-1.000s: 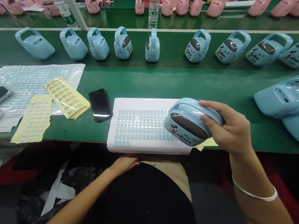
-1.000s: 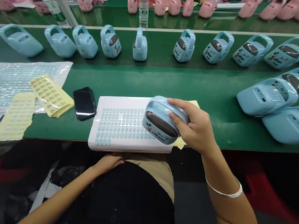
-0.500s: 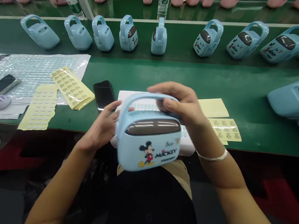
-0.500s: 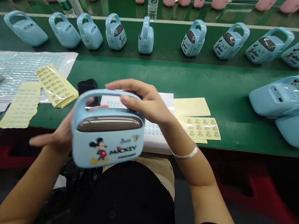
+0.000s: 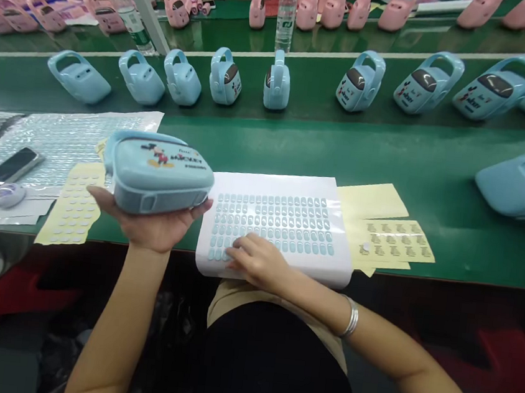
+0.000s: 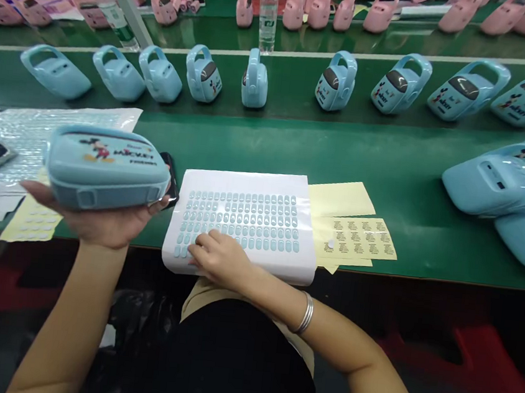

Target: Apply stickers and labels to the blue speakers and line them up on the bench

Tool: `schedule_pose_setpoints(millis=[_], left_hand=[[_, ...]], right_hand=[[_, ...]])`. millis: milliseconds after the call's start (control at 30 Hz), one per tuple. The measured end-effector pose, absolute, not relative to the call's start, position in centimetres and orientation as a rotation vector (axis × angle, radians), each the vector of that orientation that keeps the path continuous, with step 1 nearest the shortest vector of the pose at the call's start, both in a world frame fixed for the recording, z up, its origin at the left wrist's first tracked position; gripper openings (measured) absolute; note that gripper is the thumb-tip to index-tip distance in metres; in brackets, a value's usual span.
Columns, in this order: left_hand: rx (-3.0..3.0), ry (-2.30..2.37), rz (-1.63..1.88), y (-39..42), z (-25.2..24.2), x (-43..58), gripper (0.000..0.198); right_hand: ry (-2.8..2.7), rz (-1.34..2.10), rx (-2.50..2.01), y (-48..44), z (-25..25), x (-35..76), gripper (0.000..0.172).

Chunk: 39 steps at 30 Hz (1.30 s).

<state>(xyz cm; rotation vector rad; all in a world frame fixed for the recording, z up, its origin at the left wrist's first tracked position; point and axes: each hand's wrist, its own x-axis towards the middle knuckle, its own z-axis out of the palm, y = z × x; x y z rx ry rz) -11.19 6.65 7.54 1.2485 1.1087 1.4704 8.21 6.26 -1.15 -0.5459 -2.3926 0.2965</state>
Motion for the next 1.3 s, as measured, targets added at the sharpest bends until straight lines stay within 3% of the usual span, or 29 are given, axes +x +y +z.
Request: schedule_pose_setpoints(millis=[133, 300, 400, 467, 600, 767, 1300], left_hand=[[1.022, 0.909, 1.402, 11.5, 7.1, -10.4, 0.079], [0.929, 0.856, 1.259, 17.9, 5.2, -6.3, 0.088], [0.970, 0.824, 1.188, 19.5, 4.3, -4.1, 0.089], [0.993, 0.779, 1.165, 19.2, 3.9, -3.3, 0.086], [1.058, 0.728, 1.147, 17.1, 3.5, -2.9, 0.082], [1.244, 0.643, 1.098, 15.6, 3.7, -2.8, 0.083], [1.335, 0.715, 0.988, 14.8, 3.8, -2.6, 0.090]], right_hand=[[-2.520, 0.081, -0.492, 4.7, -2.8, 6.9, 0.019], [-2.393, 0.113, -0.536, 5.7, -1.1, 6.6, 0.029], [-2.167, 0.190, -0.513, 6.8, 1.8, 8.7, 0.020], [-1.957, 0.186, -0.505, 7.8, 4.2, 10.7, 0.007], [-1.774, -0.242, -0.577, 10.4, 7.6, 14.0, 0.011], [-1.890, -0.680, -0.527, 12.8, 8.3, 15.2, 0.011], [-2.060, -0.717, -0.626, 12.8, 7.8, 15.8, 0.013]])
